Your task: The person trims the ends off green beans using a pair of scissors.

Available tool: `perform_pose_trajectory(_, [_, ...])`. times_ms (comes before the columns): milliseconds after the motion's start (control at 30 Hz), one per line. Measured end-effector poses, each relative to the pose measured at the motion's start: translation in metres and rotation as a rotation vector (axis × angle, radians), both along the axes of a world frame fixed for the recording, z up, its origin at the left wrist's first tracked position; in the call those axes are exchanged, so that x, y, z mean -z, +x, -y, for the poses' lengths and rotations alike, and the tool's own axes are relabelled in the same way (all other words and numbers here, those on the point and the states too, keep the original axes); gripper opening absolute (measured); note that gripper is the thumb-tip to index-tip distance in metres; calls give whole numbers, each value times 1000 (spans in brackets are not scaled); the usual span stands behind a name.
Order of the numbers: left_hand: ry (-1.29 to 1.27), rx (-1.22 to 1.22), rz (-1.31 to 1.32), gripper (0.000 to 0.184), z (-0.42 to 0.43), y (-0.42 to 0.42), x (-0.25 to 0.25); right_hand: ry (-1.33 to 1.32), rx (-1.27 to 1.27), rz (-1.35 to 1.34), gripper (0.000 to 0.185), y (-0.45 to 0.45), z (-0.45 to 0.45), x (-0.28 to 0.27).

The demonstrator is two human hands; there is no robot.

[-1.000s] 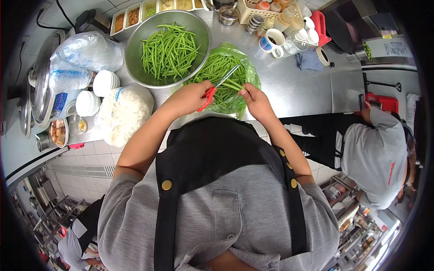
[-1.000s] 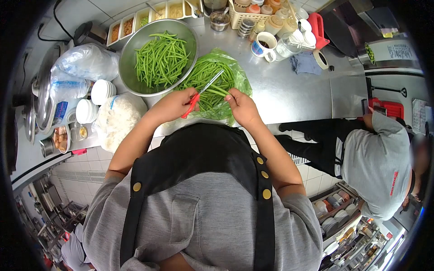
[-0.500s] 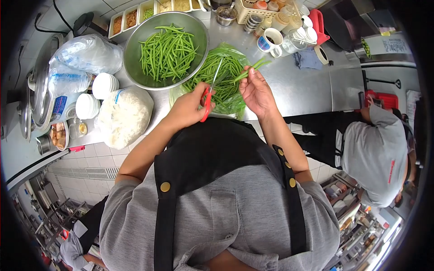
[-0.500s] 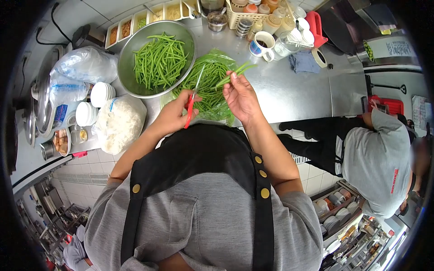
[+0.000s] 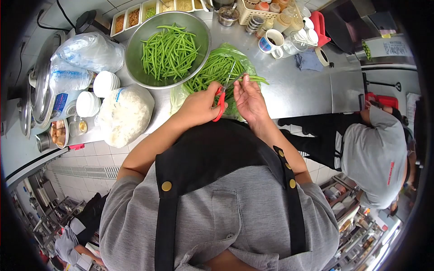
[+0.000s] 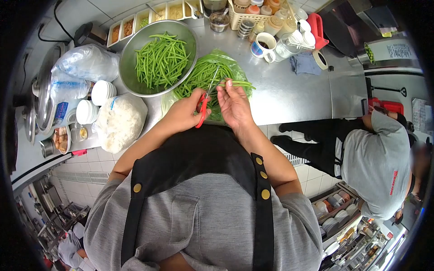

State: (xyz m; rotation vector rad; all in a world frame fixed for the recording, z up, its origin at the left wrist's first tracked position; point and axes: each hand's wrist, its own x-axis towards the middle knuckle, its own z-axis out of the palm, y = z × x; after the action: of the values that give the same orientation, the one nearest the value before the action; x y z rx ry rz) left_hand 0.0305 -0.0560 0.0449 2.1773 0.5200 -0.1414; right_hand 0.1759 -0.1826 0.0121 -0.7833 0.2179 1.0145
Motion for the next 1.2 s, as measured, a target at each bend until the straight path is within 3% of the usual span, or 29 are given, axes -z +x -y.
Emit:
perform_pose_trajectory(467, [-222,-108,119,33,6,5,27,-72,23,-49,15,-9,-3,7])
perform_pose_trajectory(533, [-661,-179,65,29,6,4,32,-143,15,-19,14,-5,-4,21])
perform_pose_trajectory(667, [-784,-180,59,28,3,-7,64,-252,6,41,13,1,-6,39])
perform_pose_trajectory(867, [-747,-316,-213,34,-12,-23,65,-277,-140,491,19,13,-64,19])
perform_pose_trajectory(933, [-639,-228,-175,37,-10,-31,93,-173,-321,572,28,13,-102,-4])
perform_pose_trajectory(1033, [-607,-221,-161,36,-9,-34,88,35,-552,675,33,20,-146,-20])
perform_pose_trajectory(1133, [-713,-311,-148,35,-12,-38,70,-228,-618,1398,36,50,-155,-15])
perform_pose_trajectory(1200, [-736,-367,-133,34,-16,-42,63,-301,-748,1440,36,78,-142,20])
